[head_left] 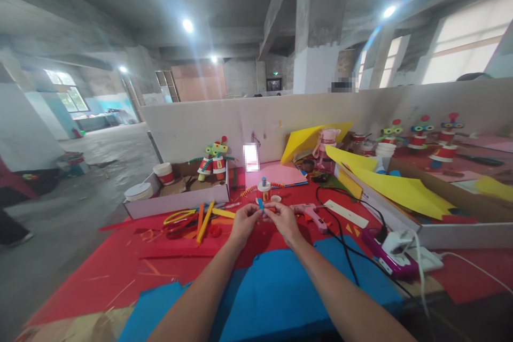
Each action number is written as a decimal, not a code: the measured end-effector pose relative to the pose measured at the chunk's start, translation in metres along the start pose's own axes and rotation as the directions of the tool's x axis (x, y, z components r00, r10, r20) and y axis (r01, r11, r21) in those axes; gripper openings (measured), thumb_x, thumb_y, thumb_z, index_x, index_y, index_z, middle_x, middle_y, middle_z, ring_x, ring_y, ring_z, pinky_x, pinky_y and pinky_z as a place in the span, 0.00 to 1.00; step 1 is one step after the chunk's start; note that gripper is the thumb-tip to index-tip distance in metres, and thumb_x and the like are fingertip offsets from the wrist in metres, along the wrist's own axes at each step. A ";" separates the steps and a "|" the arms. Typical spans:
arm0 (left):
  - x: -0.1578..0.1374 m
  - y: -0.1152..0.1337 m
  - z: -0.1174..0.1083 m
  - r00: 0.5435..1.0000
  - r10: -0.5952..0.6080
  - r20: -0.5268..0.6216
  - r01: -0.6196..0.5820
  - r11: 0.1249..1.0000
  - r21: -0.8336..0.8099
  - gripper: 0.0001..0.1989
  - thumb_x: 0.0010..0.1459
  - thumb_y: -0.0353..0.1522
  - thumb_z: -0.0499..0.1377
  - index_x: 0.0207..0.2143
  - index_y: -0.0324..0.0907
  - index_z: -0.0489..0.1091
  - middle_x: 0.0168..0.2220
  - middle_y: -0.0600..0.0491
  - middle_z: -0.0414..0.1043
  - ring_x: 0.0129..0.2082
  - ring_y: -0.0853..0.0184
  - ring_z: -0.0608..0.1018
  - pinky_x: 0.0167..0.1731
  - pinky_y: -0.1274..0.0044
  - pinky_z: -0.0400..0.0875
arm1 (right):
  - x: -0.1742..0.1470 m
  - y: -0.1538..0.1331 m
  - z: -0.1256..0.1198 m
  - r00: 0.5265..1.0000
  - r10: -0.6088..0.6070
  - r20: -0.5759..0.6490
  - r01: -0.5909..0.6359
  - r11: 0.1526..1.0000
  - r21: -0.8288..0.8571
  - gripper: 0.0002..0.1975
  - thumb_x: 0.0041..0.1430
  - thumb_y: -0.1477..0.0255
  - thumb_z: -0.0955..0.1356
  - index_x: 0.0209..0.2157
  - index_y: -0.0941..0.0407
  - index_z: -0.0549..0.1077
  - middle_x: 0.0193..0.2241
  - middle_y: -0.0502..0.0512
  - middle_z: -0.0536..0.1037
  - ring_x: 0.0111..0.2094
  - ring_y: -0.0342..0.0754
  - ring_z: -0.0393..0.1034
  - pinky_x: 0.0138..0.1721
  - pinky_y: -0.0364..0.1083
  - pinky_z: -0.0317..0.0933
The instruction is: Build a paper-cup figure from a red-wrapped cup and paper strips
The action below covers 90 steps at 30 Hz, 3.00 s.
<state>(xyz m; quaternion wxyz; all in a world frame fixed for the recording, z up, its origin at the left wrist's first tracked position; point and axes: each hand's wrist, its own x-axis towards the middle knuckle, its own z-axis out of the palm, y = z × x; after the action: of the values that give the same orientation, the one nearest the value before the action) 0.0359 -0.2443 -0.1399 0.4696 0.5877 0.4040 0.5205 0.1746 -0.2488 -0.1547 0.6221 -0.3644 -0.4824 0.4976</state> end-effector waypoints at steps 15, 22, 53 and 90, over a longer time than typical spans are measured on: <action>-0.001 0.012 -0.004 0.998 -0.057 -0.037 0.049 0.979 -0.199 0.15 0.42 0.40 0.68 0.22 0.39 0.69 0.17 0.58 0.66 0.18 0.75 0.66 0.22 0.81 0.59 | -0.003 -0.014 0.002 0.995 -0.009 -0.102 0.016 0.998 0.063 0.22 0.46 0.50 0.71 0.32 0.54 0.72 0.23 0.49 0.74 0.23 0.47 0.70 0.27 0.48 0.71; -0.003 0.010 -0.001 0.995 -0.098 -0.008 0.094 0.968 -0.233 0.17 0.39 0.40 0.70 0.21 0.38 0.69 0.18 0.58 0.68 0.19 0.75 0.67 0.22 0.81 0.61 | -0.007 -0.013 0.010 0.989 0.125 0.075 -0.138 0.968 0.209 0.23 0.37 0.56 0.76 0.34 0.55 0.76 0.22 0.47 0.75 0.24 0.44 0.69 0.31 0.46 0.70; -0.005 0.009 0.006 0.999 -0.044 -0.028 0.042 0.997 -0.069 0.16 0.43 0.40 0.68 0.21 0.39 0.67 0.18 0.58 0.67 0.19 0.74 0.68 0.22 0.81 0.61 | 0.000 -0.002 0.006 1.000 -0.006 0.004 0.006 0.996 0.084 0.24 0.38 0.51 0.75 0.26 0.55 0.70 0.20 0.47 0.74 0.22 0.46 0.71 0.27 0.47 0.73; -0.004 0.006 0.005 0.997 -0.077 -0.024 0.072 0.985 -0.159 0.17 0.42 0.41 0.69 0.22 0.39 0.68 0.17 0.59 0.66 0.17 0.75 0.67 0.20 0.82 0.59 | -0.004 -0.009 0.004 0.999 -0.044 -0.027 0.042 0.996 -0.075 0.11 0.46 0.62 0.71 0.28 0.55 0.75 0.22 0.50 0.77 0.24 0.47 0.72 0.30 0.46 0.68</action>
<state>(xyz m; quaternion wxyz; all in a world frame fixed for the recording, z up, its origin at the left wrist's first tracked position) 0.0402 -0.2504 -0.1348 0.5277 0.5251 0.3902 0.5418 0.1729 -0.2552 -0.1466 0.6254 -0.3842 -0.4993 0.4604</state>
